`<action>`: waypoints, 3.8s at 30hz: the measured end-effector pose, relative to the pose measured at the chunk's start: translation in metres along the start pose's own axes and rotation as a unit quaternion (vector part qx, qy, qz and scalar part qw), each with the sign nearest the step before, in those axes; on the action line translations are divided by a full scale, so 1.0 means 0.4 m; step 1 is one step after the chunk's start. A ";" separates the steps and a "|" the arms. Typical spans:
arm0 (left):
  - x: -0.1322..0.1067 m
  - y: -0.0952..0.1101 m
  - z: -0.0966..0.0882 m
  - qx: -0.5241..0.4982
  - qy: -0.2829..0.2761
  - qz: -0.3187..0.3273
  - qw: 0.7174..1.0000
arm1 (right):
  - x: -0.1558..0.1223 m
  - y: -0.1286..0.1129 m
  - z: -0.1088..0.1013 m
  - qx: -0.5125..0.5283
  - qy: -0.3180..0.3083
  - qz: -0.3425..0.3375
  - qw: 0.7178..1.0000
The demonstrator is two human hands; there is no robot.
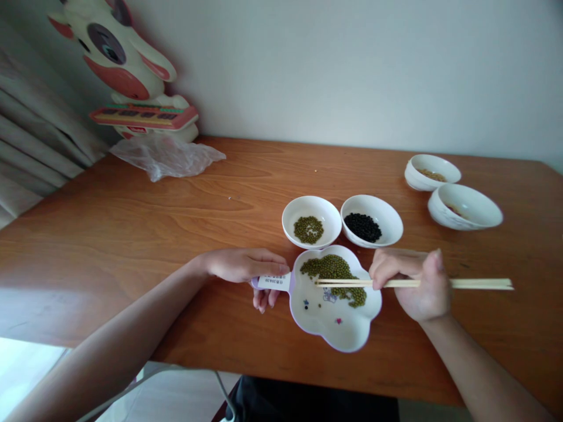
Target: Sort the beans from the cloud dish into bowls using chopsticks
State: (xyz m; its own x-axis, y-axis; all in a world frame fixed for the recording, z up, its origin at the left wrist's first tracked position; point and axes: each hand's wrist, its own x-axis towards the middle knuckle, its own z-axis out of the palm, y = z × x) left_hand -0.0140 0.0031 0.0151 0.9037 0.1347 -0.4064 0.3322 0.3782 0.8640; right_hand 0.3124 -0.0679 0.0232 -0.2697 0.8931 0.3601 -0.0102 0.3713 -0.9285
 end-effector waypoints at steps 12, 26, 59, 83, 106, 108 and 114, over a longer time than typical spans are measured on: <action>-0.002 0.002 0.009 0.006 0.023 -0.006 1.000 | 0.019 -0.003 -0.053 0.025 0.202 -0.083 0.975; 0.005 -0.008 0.007 0.016 0.041 -0.003 0.999 | 0.016 -0.025 -0.053 0.104 -0.004 0.034 0.994; -0.003 0.007 0.011 0.006 0.025 -0.004 1.000 | 0.009 -0.011 -0.022 -0.002 -0.044 0.038 0.998; 0.003 0.001 0.004 0.009 0.024 -0.019 0.999 | -0.001 0.001 -0.002 0.009 -0.013 0.002 1.000; -0.001 0.003 0.006 0.001 0.020 -0.011 1.000 | 0.021 -0.010 -0.039 0.039 0.177 -0.049 0.982; -0.001 0.003 0.006 0.002 0.021 -0.009 1.000 | 0.019 -0.012 -0.036 0.034 0.136 -0.026 0.990; -0.001 0.001 0.007 -0.003 0.024 0.003 1.000 | 0.010 -0.009 -0.004 0.005 0.020 0.024 1.000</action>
State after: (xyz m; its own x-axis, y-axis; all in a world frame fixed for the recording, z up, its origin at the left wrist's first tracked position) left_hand -0.0136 0.0005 0.0166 0.8921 0.1801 -0.4143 0.3248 0.3818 0.8653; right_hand 0.3130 -0.0652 0.0282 -0.2306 0.9193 0.3190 -0.0077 0.3261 -0.9453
